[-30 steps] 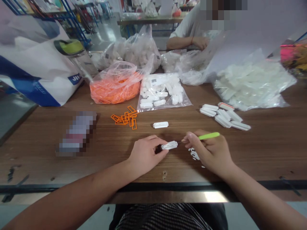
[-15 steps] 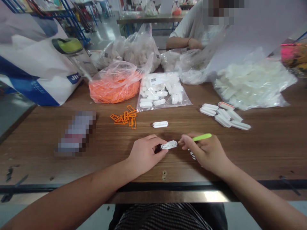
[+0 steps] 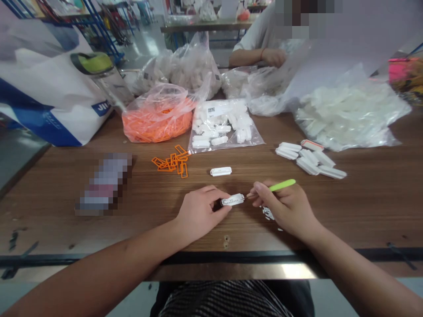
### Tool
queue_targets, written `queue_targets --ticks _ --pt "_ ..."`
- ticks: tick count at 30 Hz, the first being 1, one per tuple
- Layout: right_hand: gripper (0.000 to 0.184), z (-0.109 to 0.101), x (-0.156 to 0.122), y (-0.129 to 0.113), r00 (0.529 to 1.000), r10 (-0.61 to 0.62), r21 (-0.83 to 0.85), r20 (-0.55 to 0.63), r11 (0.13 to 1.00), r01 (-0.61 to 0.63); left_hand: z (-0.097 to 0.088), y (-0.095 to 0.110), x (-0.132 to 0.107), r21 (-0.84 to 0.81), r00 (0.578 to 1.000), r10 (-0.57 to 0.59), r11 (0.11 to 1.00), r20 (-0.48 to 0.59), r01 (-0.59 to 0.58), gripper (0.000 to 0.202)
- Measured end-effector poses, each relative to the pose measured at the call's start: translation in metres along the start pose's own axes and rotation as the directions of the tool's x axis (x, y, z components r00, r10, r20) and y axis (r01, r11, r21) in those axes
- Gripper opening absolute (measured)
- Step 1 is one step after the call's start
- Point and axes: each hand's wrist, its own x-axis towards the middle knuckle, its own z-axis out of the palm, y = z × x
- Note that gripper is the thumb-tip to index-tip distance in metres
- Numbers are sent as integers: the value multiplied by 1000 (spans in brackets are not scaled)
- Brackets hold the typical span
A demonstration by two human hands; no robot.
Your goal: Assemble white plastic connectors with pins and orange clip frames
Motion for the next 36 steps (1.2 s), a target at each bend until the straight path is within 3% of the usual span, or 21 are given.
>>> queue_targets --ticks 5,12,23,26,31,36 --pt "34 0 0 1 999 15 -21 29 1000 -15 0 1 0 5 1000 -11 1000 9 11 16" --pt "34 2 1 1 996 58 37 -73 998 -55 1 0 -1 8 1000 -5 1000 -8 5 15" --pt "27 3 -7 10 990 -140 -194 -7 971 136 -2 0 -3 -9 1000 18 1000 17 -18 16" --pt "25 1 -9 8 990 -141 -180 7 974 140 -2 -2 -6 -8 999 32 999 30 -31 20" --pt "28 2 -11 2 995 -73 -42 -74 997 70 1 -6 -4 -16 1000 10 1000 -1 -10 18" --pt "29 10 -12 4 997 -32 83 68 996 27 3 -5 -2 -34 1000 21 999 -2 -21 17"
